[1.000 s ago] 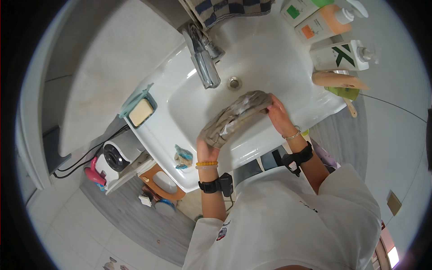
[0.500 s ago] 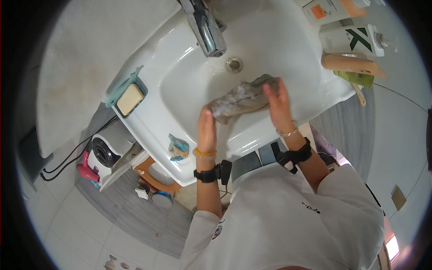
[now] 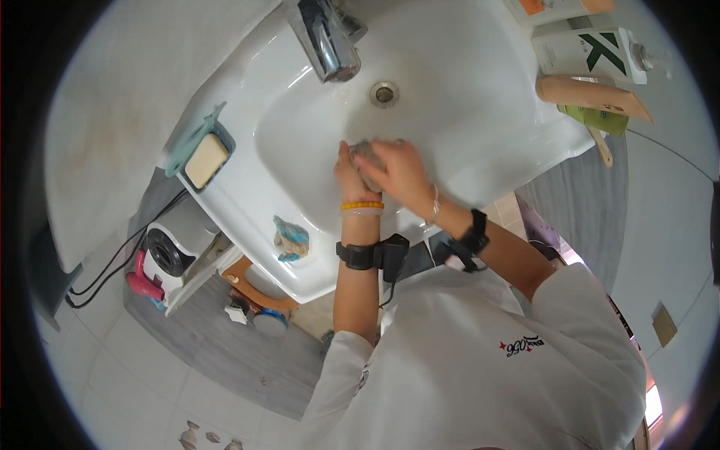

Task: Washing a dirty rag in a sink with water and soap.

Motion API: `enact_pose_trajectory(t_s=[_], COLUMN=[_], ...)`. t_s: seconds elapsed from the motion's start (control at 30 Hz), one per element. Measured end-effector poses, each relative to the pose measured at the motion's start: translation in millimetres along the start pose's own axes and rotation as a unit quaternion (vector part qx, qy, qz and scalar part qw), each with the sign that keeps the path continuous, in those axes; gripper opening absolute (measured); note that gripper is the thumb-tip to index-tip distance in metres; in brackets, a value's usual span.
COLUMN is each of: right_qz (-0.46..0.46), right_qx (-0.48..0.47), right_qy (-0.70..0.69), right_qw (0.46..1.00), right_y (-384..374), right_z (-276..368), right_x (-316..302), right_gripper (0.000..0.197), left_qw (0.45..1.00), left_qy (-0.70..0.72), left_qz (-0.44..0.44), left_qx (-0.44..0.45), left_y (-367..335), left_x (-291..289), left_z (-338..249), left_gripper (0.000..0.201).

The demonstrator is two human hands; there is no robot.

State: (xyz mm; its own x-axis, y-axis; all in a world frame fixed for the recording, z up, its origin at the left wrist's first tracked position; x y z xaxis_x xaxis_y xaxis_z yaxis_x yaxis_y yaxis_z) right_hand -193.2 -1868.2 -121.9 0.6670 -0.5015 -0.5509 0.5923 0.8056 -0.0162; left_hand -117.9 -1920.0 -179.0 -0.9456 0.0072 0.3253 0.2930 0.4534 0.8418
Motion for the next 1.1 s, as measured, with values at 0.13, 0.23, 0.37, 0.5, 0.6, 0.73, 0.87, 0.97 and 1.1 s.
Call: enact_pose_trajectory(t_s=[0.13, 0.23, 0.37, 0.5, 0.6, 0.73, 0.87, 0.97, 1.1], right_qz=[0.031, 0.029, 0.046, -0.006, 0.062, 0.022, 0.031, -0.123, -0.059], right_qx=[0.02, 0.082, 0.039, 0.072, 0.065, 0.063, 0.135, 0.099, 0.098], right_qy=[0.013, 0.015, -0.051, -0.059, -0.025, -0.017, -0.032, -0.153, -0.155], right_qw=[0.999, 0.996, 0.997, 0.996, 0.996, 0.998, 0.99, 0.975, 0.981], right_y=[-9.8, -17.4, 12.7, -13.2, -4.9, -8.2, -16.6, -15.1, 10.2], right_z=[-21.8, -43.0, -16.9, -41.1, -10.2, -46.3, -73.4, -66.5, -24.9], right_x=[-0.6, -2.2, -1.9, -13.4, -10.8, -20.3, -52.0, -72.5, -46.8], right_gripper=[0.033, 0.035, 0.034, 0.034, 0.033, 0.031, 0.033, 0.038, 0.037], left_qw=[0.999, 0.999, 0.998, 1.0, 0.962, 0.997, 0.995, 0.99, 0.992], left_qy=[0.021, -0.04, 0.016, -0.018, 0.089, -0.049, -0.027, -0.017, -0.006], left_qz=[0.016, -0.026, -0.02, -0.024, 0.254, 0.049, 0.094, 0.105, 0.088], left_qx=[-0.037, 0.016, -0.051, -0.001, -0.048, -0.012, 0.028, 0.088, 0.095], left_y=[11.1, 17.3, 17.9, 23.2, -17.1, 32.4, 56.5, 57.4, 25.3], left_x=[2.8, 16.2, 10.4, 26.7, -22.4, 26.3, 18.6, 13.9, -4.0], left_z=[26.0, 31.5, 22.9, 34.0, 24.1, 30.0, 7.6, -10.2, 7.3], left_gripper=[0.032, 0.032, 0.025, 0.023, 0.025, 0.023, 0.022, 0.019, 0.02])
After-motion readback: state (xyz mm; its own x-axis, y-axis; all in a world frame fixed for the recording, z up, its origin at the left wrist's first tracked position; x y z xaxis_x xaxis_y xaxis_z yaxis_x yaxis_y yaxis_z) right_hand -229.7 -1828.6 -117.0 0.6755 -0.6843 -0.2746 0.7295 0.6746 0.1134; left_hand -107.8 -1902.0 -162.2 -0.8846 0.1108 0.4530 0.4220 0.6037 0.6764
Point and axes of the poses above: each hand's wrist, its own y-axis away from the middle knuckle, its own x-axis out of the palm, z = x × y, the point moved 3 cm from there along -y, towards the middle knuckle, and after that the axes turned 3 degrees about -x, right-handed, at the moved point
